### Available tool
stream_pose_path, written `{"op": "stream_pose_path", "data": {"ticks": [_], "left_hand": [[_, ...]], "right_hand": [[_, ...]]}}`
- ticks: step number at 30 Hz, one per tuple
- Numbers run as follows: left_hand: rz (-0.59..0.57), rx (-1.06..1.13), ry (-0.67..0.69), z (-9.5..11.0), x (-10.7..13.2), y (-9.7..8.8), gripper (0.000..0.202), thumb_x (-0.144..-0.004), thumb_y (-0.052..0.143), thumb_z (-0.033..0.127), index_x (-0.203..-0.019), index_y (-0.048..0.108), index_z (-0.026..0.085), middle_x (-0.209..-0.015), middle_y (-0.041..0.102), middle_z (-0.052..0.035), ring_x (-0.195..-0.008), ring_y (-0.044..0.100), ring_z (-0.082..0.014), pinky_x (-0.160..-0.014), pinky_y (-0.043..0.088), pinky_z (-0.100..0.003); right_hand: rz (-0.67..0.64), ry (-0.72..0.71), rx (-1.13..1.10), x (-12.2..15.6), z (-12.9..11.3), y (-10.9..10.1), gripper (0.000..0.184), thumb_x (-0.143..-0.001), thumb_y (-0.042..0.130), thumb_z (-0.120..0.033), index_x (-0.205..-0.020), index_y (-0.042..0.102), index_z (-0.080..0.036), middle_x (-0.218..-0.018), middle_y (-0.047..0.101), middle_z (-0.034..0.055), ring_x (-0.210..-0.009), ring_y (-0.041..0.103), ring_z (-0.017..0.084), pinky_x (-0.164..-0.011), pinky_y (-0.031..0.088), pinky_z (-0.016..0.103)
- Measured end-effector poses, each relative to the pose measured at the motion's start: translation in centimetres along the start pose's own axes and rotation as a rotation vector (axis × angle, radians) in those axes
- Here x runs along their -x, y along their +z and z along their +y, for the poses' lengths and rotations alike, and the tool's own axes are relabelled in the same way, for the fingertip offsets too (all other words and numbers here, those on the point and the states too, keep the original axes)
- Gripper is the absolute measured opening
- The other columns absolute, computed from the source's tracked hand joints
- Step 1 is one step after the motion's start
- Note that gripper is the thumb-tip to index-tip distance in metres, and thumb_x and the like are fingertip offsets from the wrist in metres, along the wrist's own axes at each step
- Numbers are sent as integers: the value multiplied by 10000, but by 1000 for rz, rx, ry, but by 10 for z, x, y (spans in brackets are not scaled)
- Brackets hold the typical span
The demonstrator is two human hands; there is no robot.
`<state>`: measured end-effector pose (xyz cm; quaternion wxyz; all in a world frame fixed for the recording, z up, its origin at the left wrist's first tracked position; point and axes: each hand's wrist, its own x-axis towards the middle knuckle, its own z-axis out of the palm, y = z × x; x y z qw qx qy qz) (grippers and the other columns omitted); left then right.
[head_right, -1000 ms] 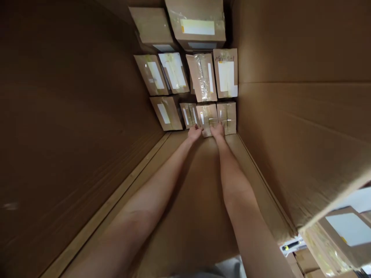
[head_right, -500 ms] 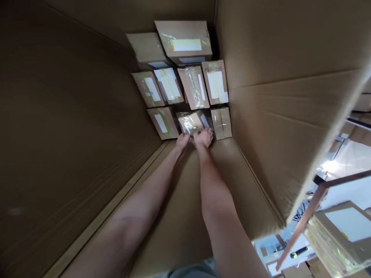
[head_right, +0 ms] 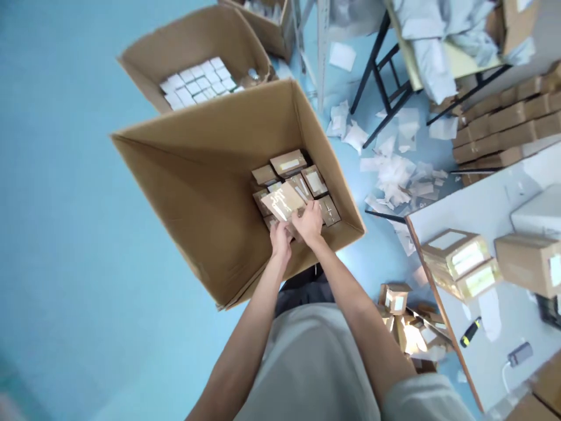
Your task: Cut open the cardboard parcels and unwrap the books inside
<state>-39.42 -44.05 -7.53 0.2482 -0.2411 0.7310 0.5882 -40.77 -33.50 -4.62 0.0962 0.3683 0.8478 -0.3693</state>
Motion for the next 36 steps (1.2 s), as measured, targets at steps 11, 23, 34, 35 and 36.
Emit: {"op": "stream_pose_path", "data": {"ticks": [11,23,34,35,36], "left_hand": [[-505,-76,835,113,221,69,605,-1025,615,388,-1610,548,246,-1608,583,-168,-1502,610,-339,-1226,557,-432],[-1450,-435,996,22,442,308,754,-1008,659,332,-1726,452,228,-1716,550,-163,-1624,524,-333,-1389,419,-486],[-1549,-859,848,-78,461,428,673,-920,716,194,-1582,617,126,-1664,617,-227,-1589,577,-385,-1369,447,-547],[-1571,-881,828,-78,456,429,677,-913,712,179,-1577,614,92,-1670,604,-251,-1596,569,-397,-1366,449,-556],[-1600,-902,805,-78,450,430,683,-908,707,166,-1573,606,51,-1678,585,-279,-1604,557,-411,-1363,451,-568]], "right_hand": [[860,-59,-555,171,63,-230,454,-1035,618,-495,-1419,596,-254,-1414,672,153,-1324,660,298,-1175,557,481],[1509,517,-407,326,350,-388,560,-968,665,-605,-1376,669,-221,-1398,714,158,-1267,701,313,-1107,584,506],[1339,787,-680,293,516,-375,574,-769,574,-525,-1185,696,-148,-1304,775,228,-1207,736,334,-1134,569,512],[1297,786,-712,287,519,-375,573,-754,573,-519,-1166,697,-141,-1306,772,244,-1209,738,339,-1128,573,506],[1254,780,-743,282,522,-375,570,-742,573,-511,-1149,697,-132,-1310,767,262,-1213,740,345,-1118,578,498]]}}
